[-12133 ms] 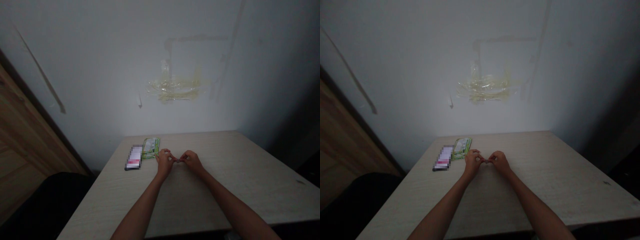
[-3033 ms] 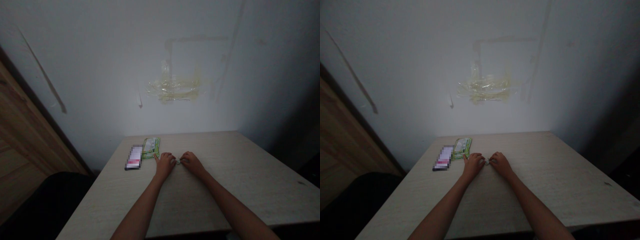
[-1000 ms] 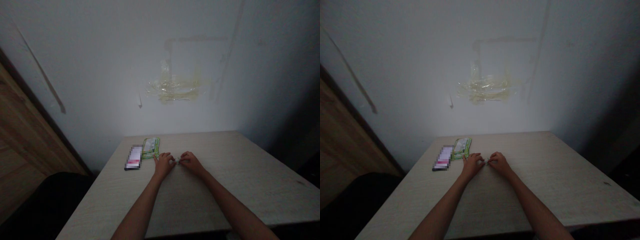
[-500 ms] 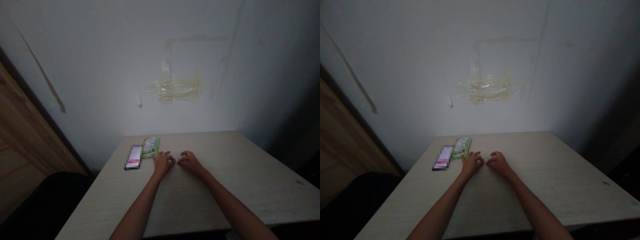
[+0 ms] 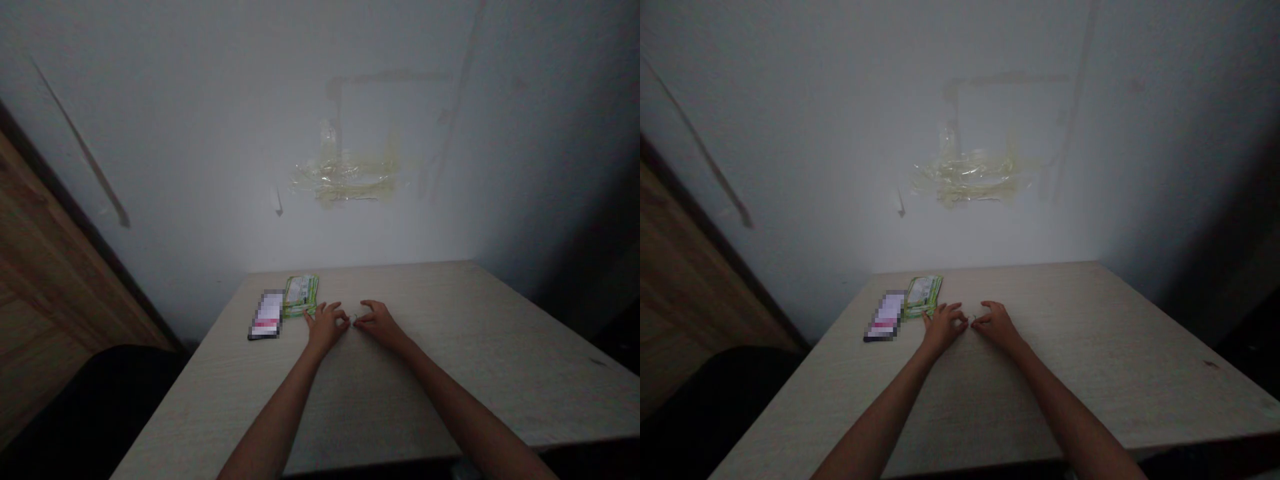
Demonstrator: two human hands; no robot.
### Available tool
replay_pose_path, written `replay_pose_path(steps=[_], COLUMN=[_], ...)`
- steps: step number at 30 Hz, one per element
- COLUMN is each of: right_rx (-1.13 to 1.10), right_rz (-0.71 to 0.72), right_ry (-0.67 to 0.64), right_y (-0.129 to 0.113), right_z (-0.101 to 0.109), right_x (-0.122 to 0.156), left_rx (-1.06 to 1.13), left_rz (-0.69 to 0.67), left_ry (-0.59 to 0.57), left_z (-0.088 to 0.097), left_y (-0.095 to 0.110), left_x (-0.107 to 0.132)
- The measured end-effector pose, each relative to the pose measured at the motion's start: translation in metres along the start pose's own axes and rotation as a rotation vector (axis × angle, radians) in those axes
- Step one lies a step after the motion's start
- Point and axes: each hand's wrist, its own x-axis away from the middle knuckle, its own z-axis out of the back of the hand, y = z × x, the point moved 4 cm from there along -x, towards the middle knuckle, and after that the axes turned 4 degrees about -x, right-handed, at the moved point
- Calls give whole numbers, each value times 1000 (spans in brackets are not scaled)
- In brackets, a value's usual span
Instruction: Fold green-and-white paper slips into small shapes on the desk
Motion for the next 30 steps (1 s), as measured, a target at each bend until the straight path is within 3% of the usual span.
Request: replay_pose_path(steps=[10, 19, 30], right_rx=[3, -107, -66], right_rz=[-14, 15, 54], right_ry=[43, 11, -3], right_y=[8, 6, 4], right_z=[-4, 4, 3], right_x=[-5, -1, -1], left_rx=[21, 9, -24], left_rz=[1, 27, 42], left_ry=[-6, 12, -26], left_z=[1, 2, 6], left_y=[1, 3, 6], left_x=[0, 3, 4])
